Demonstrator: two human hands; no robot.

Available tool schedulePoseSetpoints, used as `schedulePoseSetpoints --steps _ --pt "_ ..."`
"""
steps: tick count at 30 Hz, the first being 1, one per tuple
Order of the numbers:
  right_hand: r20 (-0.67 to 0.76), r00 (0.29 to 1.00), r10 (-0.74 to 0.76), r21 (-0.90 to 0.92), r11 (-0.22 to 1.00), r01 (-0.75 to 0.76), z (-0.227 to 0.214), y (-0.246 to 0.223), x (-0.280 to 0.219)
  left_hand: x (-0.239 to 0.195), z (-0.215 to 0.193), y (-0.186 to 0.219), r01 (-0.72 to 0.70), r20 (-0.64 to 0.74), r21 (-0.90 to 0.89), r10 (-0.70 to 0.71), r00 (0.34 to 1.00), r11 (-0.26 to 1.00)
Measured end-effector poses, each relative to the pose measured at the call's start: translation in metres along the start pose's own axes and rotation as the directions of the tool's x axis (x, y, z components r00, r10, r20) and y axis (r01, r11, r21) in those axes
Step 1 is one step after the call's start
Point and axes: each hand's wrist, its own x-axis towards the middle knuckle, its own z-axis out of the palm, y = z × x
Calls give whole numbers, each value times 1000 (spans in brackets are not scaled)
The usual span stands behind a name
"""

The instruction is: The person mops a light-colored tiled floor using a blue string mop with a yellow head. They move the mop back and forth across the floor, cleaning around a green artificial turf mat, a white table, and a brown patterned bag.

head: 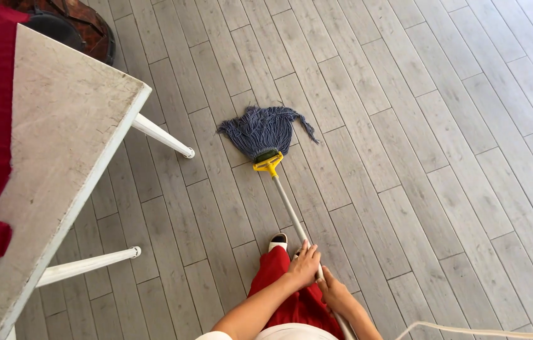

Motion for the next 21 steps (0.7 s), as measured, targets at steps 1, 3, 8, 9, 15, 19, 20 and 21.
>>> schedulePoseSetpoints --steps 1,3,8,9,15,19,20,21 --pt "3 1000 -2 0 1000 2 -3 -2 6 7 2 -4 3 0 1 -3 1000 1000" --pt "-19 999 -46 -47 998 45 -8 -9 20 21 3 -14 -39 -67 -69 34 997 997" --pt "-14 998 -67 22 998 67 -42 -76 54 68 -61 -40 28 60 -82 -23 998 996" --pt "-2 999 -49 39 998 49 -49 -84 63 77 -72 -43 33 90 -94 -24 996 995" --pt "-24 997 -70 86 994 72 -83 -218 90 148 -161 -117 54 80 -75 -48 996 996" --pt "-105 990 -94 66 993 102 -84 -277 204 201 -215 -196 7 -79 -35 -10 997 999" --pt "-124 983 -131 52 989 139 -91 -304 219 214 -237 -214 -65 -226 119 91 970 991" --pt "-138 977 -160 41 985 167 -93 -325 230 221 -252 -229 -112 -343 274 206 917 955"
